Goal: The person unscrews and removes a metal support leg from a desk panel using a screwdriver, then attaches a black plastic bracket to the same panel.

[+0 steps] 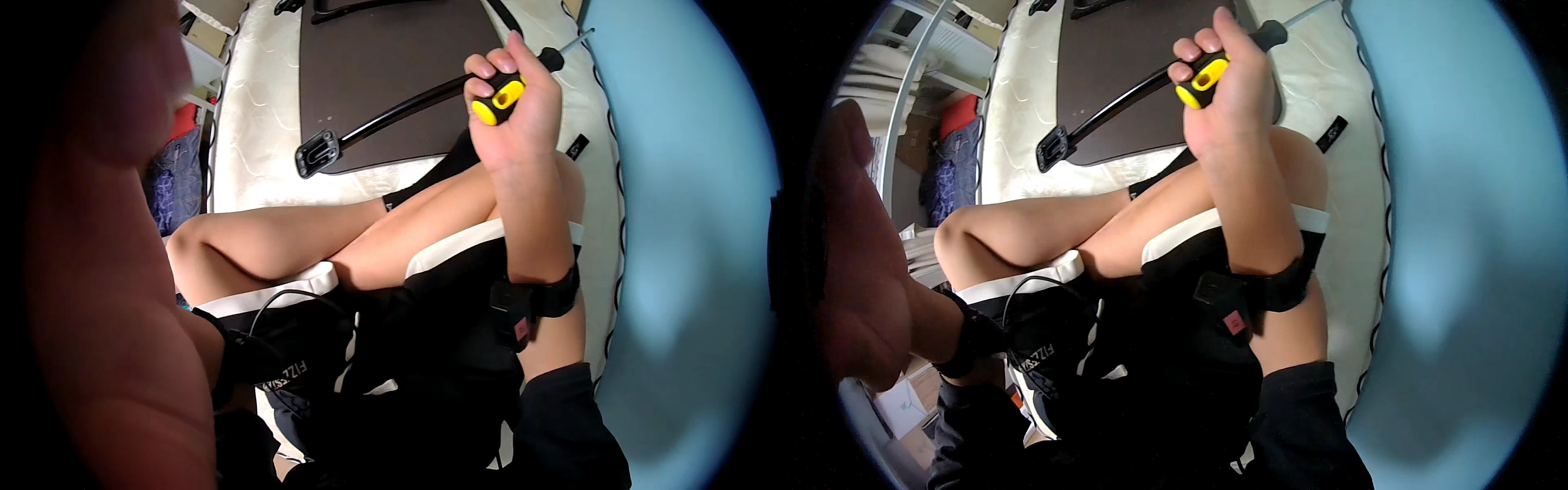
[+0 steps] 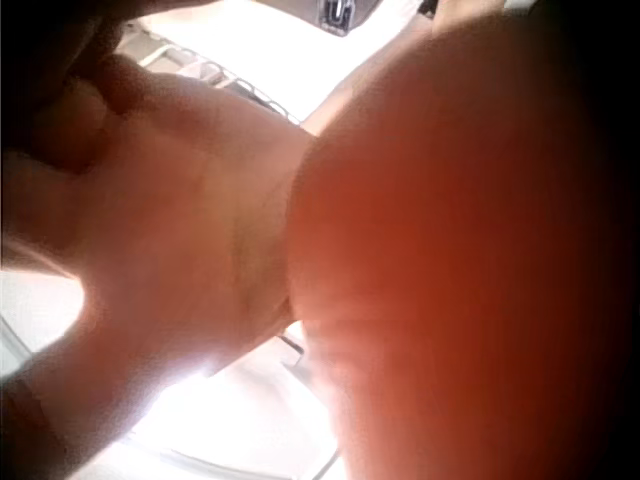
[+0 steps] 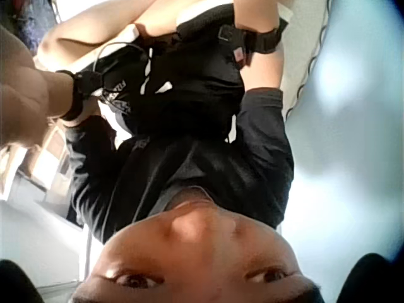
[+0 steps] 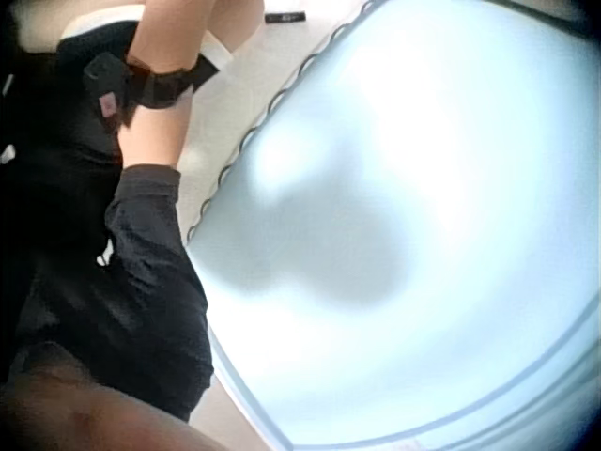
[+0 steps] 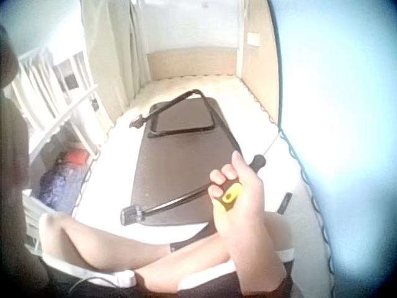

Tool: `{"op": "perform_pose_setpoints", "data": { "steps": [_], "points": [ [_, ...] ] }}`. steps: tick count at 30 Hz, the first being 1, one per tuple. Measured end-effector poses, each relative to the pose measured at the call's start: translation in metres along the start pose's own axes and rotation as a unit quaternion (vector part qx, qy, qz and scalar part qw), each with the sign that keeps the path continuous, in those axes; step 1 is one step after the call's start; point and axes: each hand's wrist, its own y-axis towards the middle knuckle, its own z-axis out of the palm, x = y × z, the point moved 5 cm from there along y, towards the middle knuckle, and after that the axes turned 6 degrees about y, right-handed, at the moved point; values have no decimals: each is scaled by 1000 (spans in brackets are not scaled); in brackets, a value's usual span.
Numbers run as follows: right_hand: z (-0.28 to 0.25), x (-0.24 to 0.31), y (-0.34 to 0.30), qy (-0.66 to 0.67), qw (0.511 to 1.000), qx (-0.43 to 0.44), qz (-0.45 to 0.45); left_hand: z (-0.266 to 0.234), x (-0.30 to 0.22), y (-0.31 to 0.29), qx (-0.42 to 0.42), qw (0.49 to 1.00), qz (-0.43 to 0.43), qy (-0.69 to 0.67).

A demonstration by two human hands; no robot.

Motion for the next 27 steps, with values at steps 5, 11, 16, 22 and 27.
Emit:
{"op": "perform_pose_setpoints", "data": {
  "steps": [5,11,16,22,27],
  "points": [
    [-7,7,-6,-23,999,-40,-14,17,3,-1,-3,1000,-11,-10],
    [-1,-3,-6,-8,1000,-27,-1,12,-2,-3,-28,999,-36,-4],
    [0,-6,-10,-10,999,-38,5,27,15,-1,-68,991,-116,-6],
    [4,-6,-8,34,998,-26,47,88,48,-29,109,945,-266,159],
    [4,-7,-9,54,997,5,56,102,60,-72,130,933,-318,110]
  ]
}}
